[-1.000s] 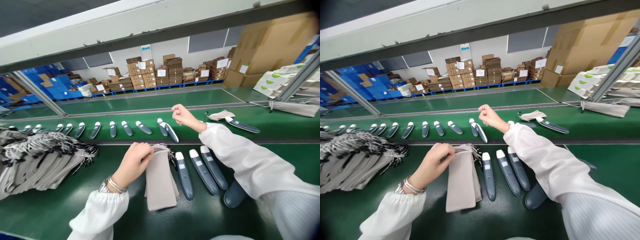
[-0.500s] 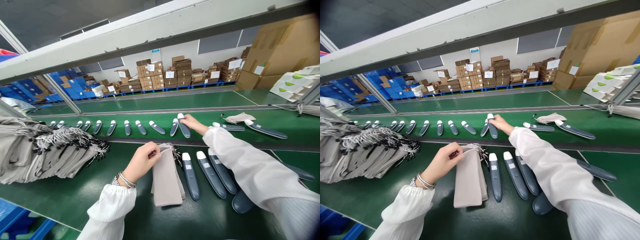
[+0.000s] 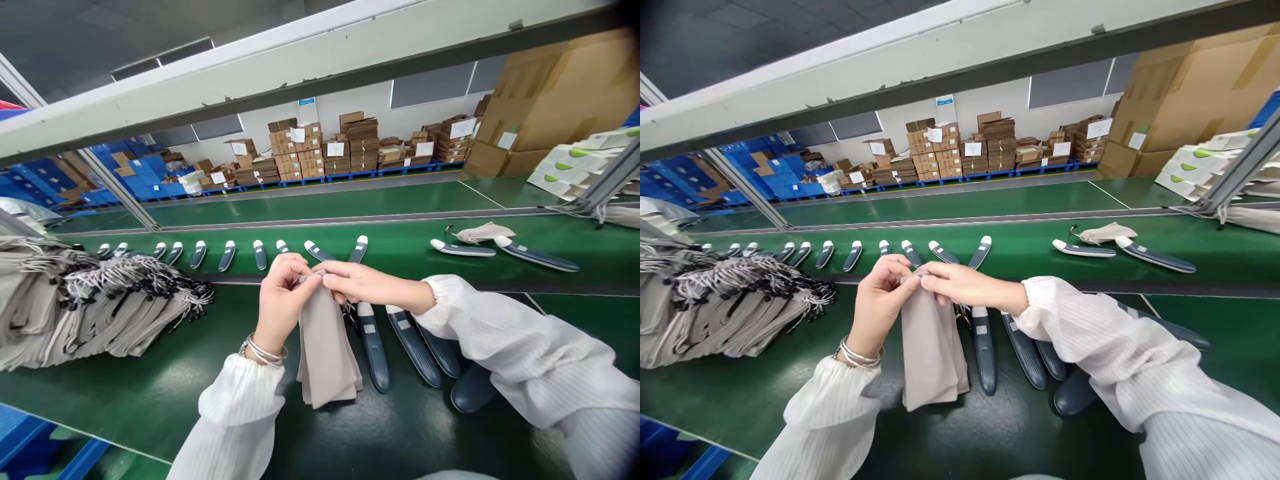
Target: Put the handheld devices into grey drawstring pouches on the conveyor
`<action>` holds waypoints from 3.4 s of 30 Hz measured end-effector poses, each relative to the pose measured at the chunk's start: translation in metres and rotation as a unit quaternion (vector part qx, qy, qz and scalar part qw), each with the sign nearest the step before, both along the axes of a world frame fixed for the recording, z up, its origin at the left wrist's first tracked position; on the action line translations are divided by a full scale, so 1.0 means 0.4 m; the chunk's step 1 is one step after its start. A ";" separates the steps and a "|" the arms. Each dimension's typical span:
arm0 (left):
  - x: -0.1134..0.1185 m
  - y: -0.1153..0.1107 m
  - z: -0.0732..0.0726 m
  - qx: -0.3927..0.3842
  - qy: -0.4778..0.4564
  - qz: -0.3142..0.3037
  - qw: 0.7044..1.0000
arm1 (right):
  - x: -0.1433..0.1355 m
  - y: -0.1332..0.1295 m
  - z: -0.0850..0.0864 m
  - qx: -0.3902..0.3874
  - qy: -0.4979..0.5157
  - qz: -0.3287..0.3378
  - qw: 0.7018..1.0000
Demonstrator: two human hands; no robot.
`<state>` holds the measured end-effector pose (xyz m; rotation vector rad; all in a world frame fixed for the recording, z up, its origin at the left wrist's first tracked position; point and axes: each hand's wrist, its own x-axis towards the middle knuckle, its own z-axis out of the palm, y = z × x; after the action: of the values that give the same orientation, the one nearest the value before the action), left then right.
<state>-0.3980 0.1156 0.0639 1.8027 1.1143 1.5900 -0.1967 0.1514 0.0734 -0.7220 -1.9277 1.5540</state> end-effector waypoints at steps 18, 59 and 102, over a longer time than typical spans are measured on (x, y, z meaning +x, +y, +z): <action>-0.082 0.032 -0.147 0.121 0.462 0.096 0.874 | 0.089 0.327 -0.080 0.255 -0.290 -0.323 0.864; -0.075 0.023 -0.159 0.030 0.380 0.102 0.919 | -0.014 0.364 -0.048 0.206 -0.147 -0.304 0.919; -0.069 0.024 -0.171 0.001 0.397 0.117 0.910 | -0.207 0.409 -0.114 0.144 -0.257 -0.213 0.932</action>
<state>-0.4256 0.1252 -0.0044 2.4782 1.7207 0.9390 -0.2794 0.3152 0.0277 -1.4059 -2.1013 0.8445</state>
